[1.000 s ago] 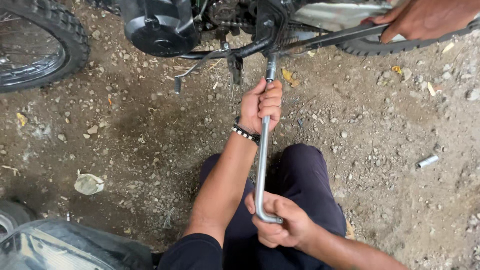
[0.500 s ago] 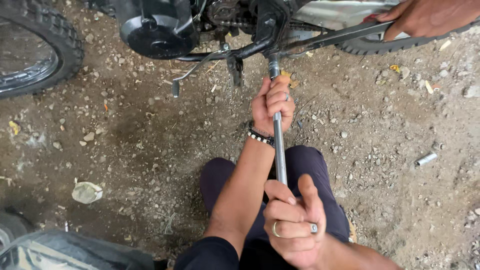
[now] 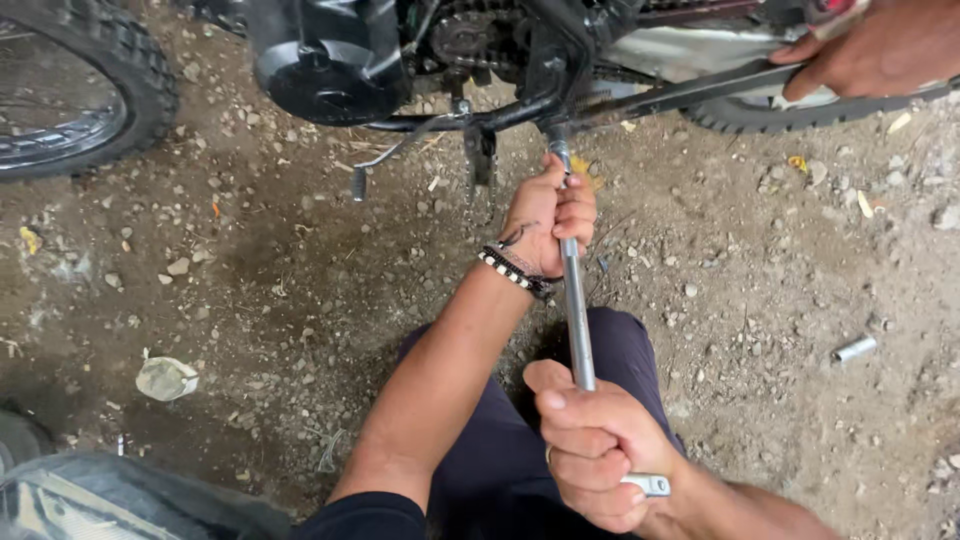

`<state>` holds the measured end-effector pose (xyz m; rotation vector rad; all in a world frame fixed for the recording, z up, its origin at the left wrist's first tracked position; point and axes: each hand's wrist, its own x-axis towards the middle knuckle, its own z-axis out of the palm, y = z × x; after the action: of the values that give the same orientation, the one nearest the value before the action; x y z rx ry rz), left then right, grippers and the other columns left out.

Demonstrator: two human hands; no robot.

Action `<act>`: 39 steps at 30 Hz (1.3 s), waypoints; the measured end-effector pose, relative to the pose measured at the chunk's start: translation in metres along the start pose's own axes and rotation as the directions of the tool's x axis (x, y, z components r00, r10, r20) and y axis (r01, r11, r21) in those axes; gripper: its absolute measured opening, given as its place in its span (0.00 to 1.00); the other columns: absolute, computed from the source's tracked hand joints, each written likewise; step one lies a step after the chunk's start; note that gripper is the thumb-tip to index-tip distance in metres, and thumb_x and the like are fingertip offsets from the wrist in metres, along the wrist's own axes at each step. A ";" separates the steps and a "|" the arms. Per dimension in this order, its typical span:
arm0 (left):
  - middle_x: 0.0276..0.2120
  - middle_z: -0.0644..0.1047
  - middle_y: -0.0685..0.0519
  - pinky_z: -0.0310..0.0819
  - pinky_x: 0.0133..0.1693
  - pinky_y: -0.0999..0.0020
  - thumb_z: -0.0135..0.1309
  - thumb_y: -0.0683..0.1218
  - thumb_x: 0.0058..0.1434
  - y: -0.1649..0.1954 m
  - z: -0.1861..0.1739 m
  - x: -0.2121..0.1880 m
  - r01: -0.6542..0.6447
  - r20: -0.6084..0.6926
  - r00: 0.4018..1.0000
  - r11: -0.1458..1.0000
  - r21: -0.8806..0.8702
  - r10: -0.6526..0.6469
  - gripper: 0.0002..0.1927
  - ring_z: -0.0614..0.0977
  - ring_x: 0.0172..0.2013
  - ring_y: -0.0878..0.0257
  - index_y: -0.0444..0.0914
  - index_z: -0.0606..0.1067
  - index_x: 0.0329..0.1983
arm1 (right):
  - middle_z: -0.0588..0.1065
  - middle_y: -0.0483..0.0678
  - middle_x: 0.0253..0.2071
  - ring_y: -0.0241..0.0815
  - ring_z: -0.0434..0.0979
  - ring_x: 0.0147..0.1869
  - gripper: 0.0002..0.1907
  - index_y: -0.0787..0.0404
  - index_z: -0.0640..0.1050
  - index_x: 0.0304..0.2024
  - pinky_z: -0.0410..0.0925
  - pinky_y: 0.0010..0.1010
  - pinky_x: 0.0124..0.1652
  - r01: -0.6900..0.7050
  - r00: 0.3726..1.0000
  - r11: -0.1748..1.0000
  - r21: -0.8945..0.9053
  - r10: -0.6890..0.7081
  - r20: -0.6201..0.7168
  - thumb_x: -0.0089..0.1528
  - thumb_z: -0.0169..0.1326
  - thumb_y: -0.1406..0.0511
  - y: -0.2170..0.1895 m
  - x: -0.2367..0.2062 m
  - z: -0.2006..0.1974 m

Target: The person kneels on the ground beside a motorcycle and uses a socket wrench with an L-shaped handle to loosen and tighten a bolt on the motorcycle's footpeg and frame area, repositioning the wrench repeatedly while another person steadies the motorcycle.

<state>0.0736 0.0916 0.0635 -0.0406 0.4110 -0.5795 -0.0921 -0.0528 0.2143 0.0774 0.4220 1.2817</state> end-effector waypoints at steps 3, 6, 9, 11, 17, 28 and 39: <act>0.19 0.58 0.63 0.54 0.16 0.77 0.42 0.62 0.73 -0.006 -0.025 -0.001 0.093 0.241 0.970 0.943 -0.320 -0.014 0.22 0.59 0.15 0.74 0.41 0.62 0.34 | 0.53 0.38 0.15 0.29 0.50 0.12 0.13 0.49 0.60 0.33 0.46 0.25 0.08 -0.100 0.907 0.984 -0.148 0.029 -0.420 0.71 0.45 0.68 0.002 0.016 0.021; 0.20 0.58 0.63 0.56 0.17 0.76 0.44 0.57 0.77 -0.025 -0.028 -0.002 0.262 0.583 0.798 0.784 -0.563 0.152 0.17 0.60 0.16 0.73 0.41 0.62 0.37 | 0.54 0.36 0.16 0.28 0.52 0.11 0.18 0.51 0.59 0.30 0.46 0.23 0.08 -0.269 0.683 0.895 -0.355 -0.083 -0.726 0.67 0.55 0.66 0.008 0.033 0.031; 0.18 0.61 0.62 0.60 0.18 0.75 0.44 0.52 0.78 -0.059 -0.013 0.005 0.513 0.732 0.526 0.525 -0.679 0.434 0.15 0.64 0.16 0.71 0.40 0.61 0.38 | 0.65 0.43 0.21 0.33 0.64 0.17 0.10 0.66 0.70 0.34 0.57 0.27 0.13 -0.654 0.341 0.576 -0.491 -0.355 -0.870 0.68 0.52 0.66 0.011 0.035 0.036; 0.18 0.62 0.61 0.61 0.18 0.75 0.45 0.49 0.78 -0.071 -0.005 0.010 0.563 0.712 0.492 0.440 -0.699 0.501 0.13 0.66 0.17 0.71 0.40 0.61 0.38 | 0.62 0.43 0.21 0.34 0.60 0.17 0.13 0.62 0.68 0.36 0.54 0.27 0.14 -0.550 0.313 0.699 -0.456 -0.334 -0.889 0.67 0.55 0.61 0.010 0.028 0.038; 0.21 0.63 0.60 0.59 0.18 0.77 0.43 0.55 0.74 -0.026 -0.019 -0.008 0.050 0.364 0.917 0.860 -0.509 0.162 0.17 0.63 0.17 0.72 0.36 0.65 0.39 | 0.62 0.41 0.18 0.33 0.59 0.14 0.16 0.55 0.67 0.37 0.56 0.27 0.12 0.149 0.817 0.974 -0.170 -0.218 -0.534 0.61 0.47 0.51 0.009 0.023 0.021; 0.17 0.56 0.66 0.48 0.14 0.78 0.40 0.70 0.69 -0.001 -0.024 0.021 -0.040 0.066 0.997 0.988 -0.150 0.050 0.28 0.55 0.14 0.75 0.42 0.64 0.31 | 0.56 0.36 0.17 0.24 0.52 0.15 0.14 0.57 0.63 0.35 0.53 0.17 0.14 0.156 0.870 0.787 0.597 -0.396 0.295 0.74 0.47 0.61 0.013 0.032 -0.039; 0.19 0.59 0.63 0.58 0.19 0.76 0.49 0.44 0.74 -0.051 -0.027 0.045 0.414 0.699 0.558 0.580 -0.701 0.447 0.11 0.62 0.18 0.72 0.39 0.63 0.35 | 0.57 0.41 0.21 0.31 0.50 0.16 0.13 0.58 0.64 0.36 0.46 0.28 0.14 -0.295 0.383 0.696 -0.654 -0.541 -0.749 0.67 0.54 0.62 -0.006 0.030 0.042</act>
<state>0.0703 0.0269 0.0296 -1.2364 -0.3411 -0.2197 -0.0653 -0.0188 0.2431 -1.4606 0.8342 1.1155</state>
